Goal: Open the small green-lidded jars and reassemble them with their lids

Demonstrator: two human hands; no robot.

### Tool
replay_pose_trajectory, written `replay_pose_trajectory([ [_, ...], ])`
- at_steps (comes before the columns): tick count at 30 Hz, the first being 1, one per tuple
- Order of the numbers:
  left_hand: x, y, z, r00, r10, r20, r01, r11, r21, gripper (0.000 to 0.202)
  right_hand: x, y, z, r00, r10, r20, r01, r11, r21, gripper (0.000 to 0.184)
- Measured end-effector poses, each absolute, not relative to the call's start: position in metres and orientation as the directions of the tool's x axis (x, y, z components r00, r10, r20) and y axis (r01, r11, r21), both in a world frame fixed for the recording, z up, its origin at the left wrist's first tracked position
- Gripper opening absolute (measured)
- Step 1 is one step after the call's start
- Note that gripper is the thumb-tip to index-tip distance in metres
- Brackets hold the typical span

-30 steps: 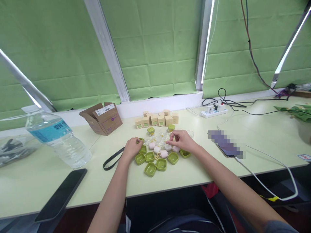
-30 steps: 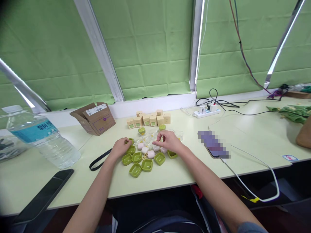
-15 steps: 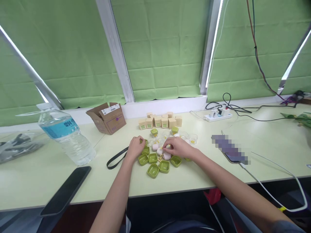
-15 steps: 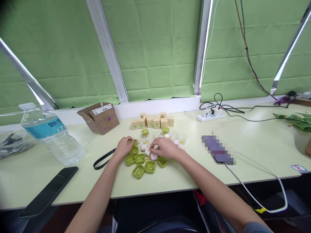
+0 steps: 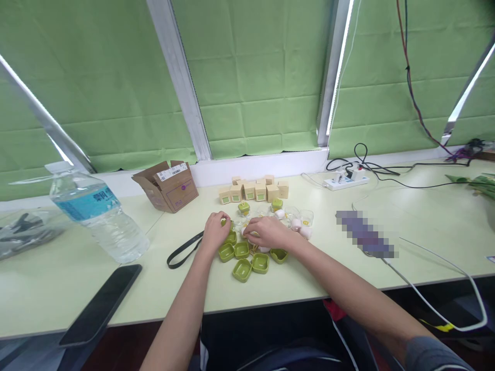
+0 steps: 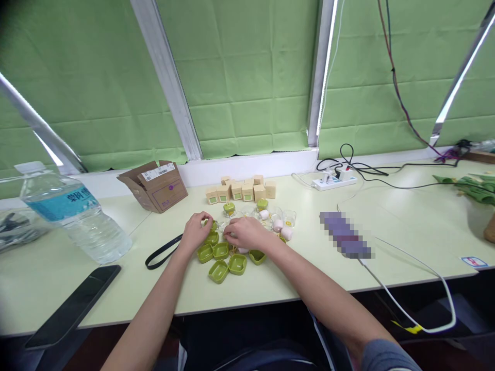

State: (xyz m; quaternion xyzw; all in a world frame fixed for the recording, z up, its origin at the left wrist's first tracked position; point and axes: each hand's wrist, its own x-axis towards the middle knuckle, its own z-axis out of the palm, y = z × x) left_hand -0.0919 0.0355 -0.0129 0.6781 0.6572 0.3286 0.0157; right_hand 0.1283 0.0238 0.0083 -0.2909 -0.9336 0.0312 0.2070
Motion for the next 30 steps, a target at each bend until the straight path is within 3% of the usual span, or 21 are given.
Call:
replay_pose_trajectory([
  [7, -0.091, 0.036, -0.014, -0.07, 0.895, 0.44, 0.869, -0.161, 0.467, 0.014, 0.148, 0.025, 0.003, -0.681, 0.559, 0.473, 0.471, 0.829, -0.302, 0.021],
  [14, -0.077, 0.038, -0.014, -0.053, 0.911, 0.408, 0.849, -0.174, 0.499, 0.014, 0.163, 0.037, 0.0, -0.541, 0.661, 0.521, 0.495, 0.75, -0.438, 0.02],
  [23, -0.065, 0.068, 0.004, 0.102, 0.915, 0.391, 0.856, -0.28, 0.434, 0.037, 0.16, 0.037, 0.002, -0.559, 0.654, 0.509, 0.484, 0.756, -0.44, 0.019],
  [30, -0.064, 0.111, 0.0, 0.117, 0.954, 0.277, 0.824, -0.249, 0.51, 0.045, 0.16, 0.038, 0.003, -0.547, 0.67, 0.502, 0.496, 0.742, -0.45, 0.019],
])
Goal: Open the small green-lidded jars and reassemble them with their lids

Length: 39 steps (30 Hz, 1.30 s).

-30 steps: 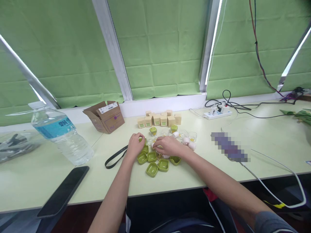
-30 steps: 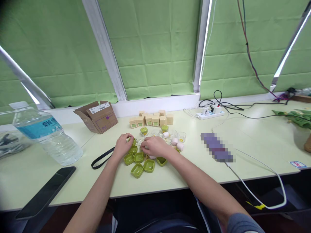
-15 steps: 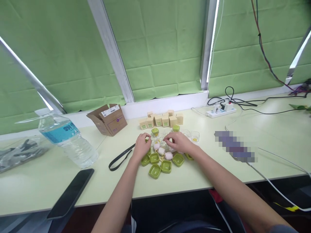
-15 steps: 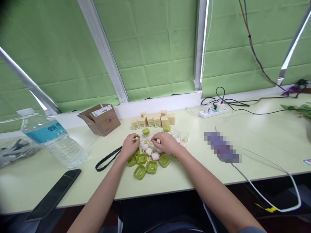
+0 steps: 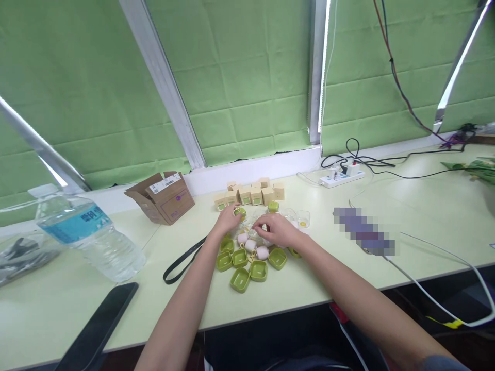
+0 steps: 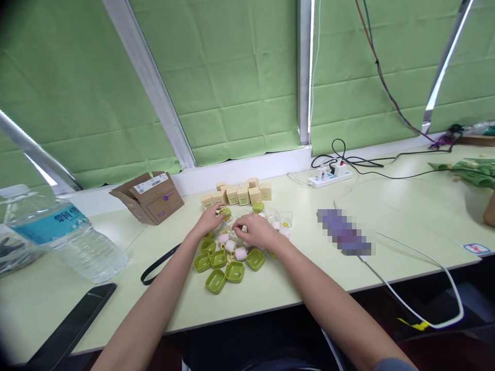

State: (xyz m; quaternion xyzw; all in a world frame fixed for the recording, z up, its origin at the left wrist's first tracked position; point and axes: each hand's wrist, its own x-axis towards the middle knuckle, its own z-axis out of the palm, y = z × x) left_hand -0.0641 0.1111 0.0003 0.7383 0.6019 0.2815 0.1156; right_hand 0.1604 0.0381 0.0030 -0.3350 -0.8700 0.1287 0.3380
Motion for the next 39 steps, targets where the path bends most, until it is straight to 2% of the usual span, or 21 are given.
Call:
replay_pose_trajectory([
  [8, -0.064, 0.135, -0.008, 0.087, 0.969, 0.231, 0.784, -0.21, 0.584, 0.039, 0.161, 0.041, 0.001, -0.536, 0.679, 0.502, 0.475, 0.734, -0.485, 0.02],
  [12, -0.065, 0.133, -0.004, 0.008, 0.964, 0.266, 0.741, -0.184, 0.646, 0.036, 0.161, 0.04, 0.002, -0.526, 0.683, 0.506, 0.474, 0.73, -0.492, 0.021],
  [15, -0.063, 0.124, 0.005, -0.048, 0.951, 0.305, 0.692, -0.188, 0.697, 0.043, 0.162, 0.041, 0.003, -0.502, 0.692, 0.519, 0.474, 0.722, -0.504, 0.02],
  [17, -0.06, 0.113, 0.012, -0.048, 0.948, 0.315, 0.624, -0.218, 0.75, 0.048, 0.162, 0.042, 0.003, -0.455, 0.716, 0.53, 0.493, 0.698, -0.519, 0.019],
  [19, -0.053, 0.099, 0.019, -0.009, 0.96, 0.281, 0.416, -0.252, 0.874, 0.051, 0.163, 0.043, 0.003, -0.375, 0.759, 0.532, 0.534, 0.646, -0.545, 0.018],
  [22, -0.038, 0.076, 0.022, 0.095, 0.971, 0.219, 0.209, -0.235, 0.949, 0.053, 0.164, 0.044, 0.003, -0.239, 0.827, 0.508, 0.589, 0.54, -0.602, 0.019],
  [24, -0.028, 0.063, 0.02, 0.145, 0.967, 0.21, 0.157, -0.233, 0.96, 0.051, 0.166, 0.044, 0.004, -0.199, 0.846, 0.494, 0.593, 0.505, -0.627, 0.03],
  [27, -0.018, 0.05, 0.016, 0.167, 0.957, 0.237, 0.093, -0.255, 0.962, 0.049, 0.168, 0.042, 0.005, -0.239, 0.834, 0.497, 0.571, 0.535, -0.623, 0.044],
  [32, -0.019, 0.037, 0.011, 0.117, 0.952, 0.284, 0.012, -0.287, 0.958, 0.044, 0.165, 0.039, 0.004, -0.334, 0.795, 0.506, 0.504, 0.605, -0.617, 0.051],
  [39, -0.02, 0.026, 0.01, 0.101, 0.956, 0.276, 0.076, -0.284, 0.956, 0.042, 0.163, 0.035, 0.003, -0.41, 0.766, 0.495, 0.495, 0.643, -0.584, 0.052],
])
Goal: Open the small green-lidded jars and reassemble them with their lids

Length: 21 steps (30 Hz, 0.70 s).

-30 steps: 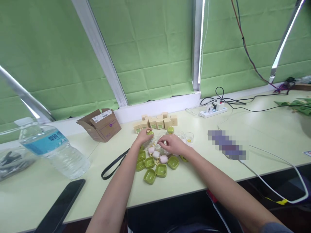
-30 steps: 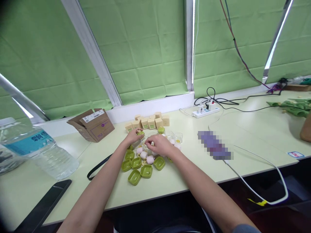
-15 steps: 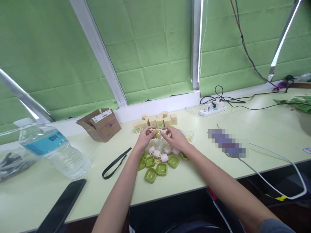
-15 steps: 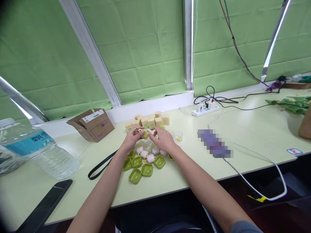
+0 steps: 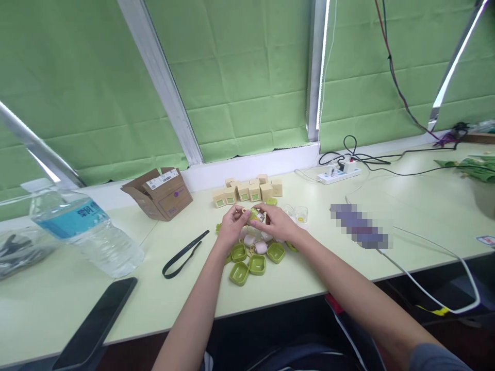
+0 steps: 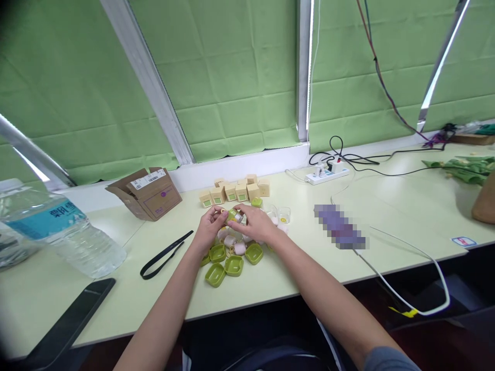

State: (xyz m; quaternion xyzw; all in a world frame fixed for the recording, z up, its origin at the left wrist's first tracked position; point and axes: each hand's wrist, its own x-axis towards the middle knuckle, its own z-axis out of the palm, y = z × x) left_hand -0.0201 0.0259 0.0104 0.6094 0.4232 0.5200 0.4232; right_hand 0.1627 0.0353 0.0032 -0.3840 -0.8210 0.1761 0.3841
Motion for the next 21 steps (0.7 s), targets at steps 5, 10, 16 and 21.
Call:
replay_pose_trajectory([
  [5, -0.0165, 0.0268, 0.0074, 0.084, 0.958, 0.274, 0.107, -0.282, 0.954, 0.039, 0.1639, 0.0351, 0.004, -0.395, 0.746, 0.537, 0.492, 0.665, -0.562, 0.046],
  [10, -0.0183, 0.0295, 0.004, 0.071, 0.921, 0.383, 0.195, -0.389, 0.9, 0.033, 0.1629, 0.0377, 0.0005, -0.366, 0.74, 0.565, 0.479, 0.67, -0.567, 0.045],
  [16, -0.0201, 0.0254, 0.0012, 0.044, 0.843, 0.536, 0.454, -0.495, 0.741, 0.026, 0.1616, 0.0394, -0.0016, -0.378, 0.745, 0.549, 0.456, 0.666, -0.591, 0.047],
  [21, -0.0203, 0.022, 0.0023, 0.058, 0.813, 0.58, 0.584, -0.499, 0.64, 0.024, 0.1621, 0.0387, -0.0013, -0.385, 0.744, 0.547, 0.427, 0.669, -0.609, 0.046],
])
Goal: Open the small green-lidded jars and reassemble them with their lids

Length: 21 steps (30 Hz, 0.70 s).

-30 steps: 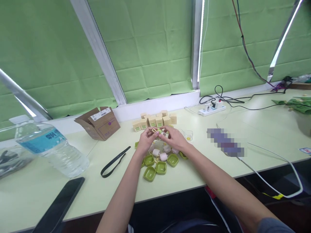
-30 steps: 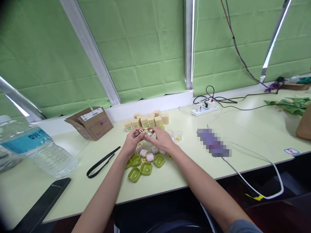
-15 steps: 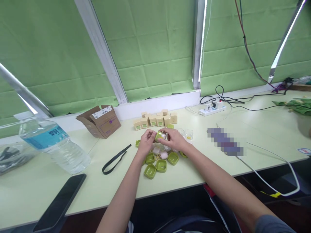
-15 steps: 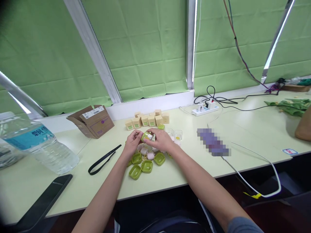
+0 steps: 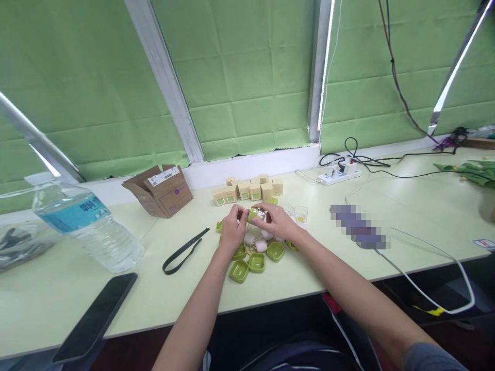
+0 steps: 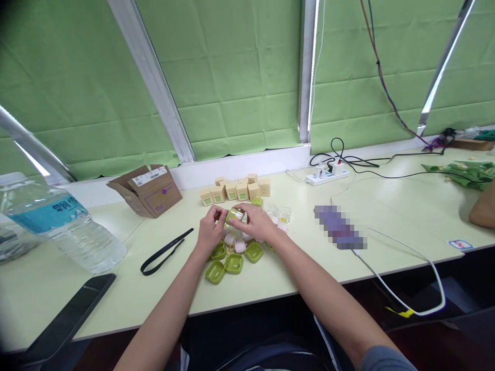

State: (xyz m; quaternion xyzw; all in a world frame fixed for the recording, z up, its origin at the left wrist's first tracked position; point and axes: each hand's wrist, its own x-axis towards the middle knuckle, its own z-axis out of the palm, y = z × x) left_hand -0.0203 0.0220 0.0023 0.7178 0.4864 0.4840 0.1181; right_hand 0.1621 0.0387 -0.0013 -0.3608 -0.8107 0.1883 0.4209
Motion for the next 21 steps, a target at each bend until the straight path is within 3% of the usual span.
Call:
replay_pose_trajectory([
  [21, -0.02, 0.0214, -0.0008, 0.061, 0.729, 0.682, 0.691, -0.524, 0.498, 0.021, 0.162, 0.0418, -0.0036, -0.401, 0.74, 0.54, 0.396, 0.671, -0.627, 0.045],
])
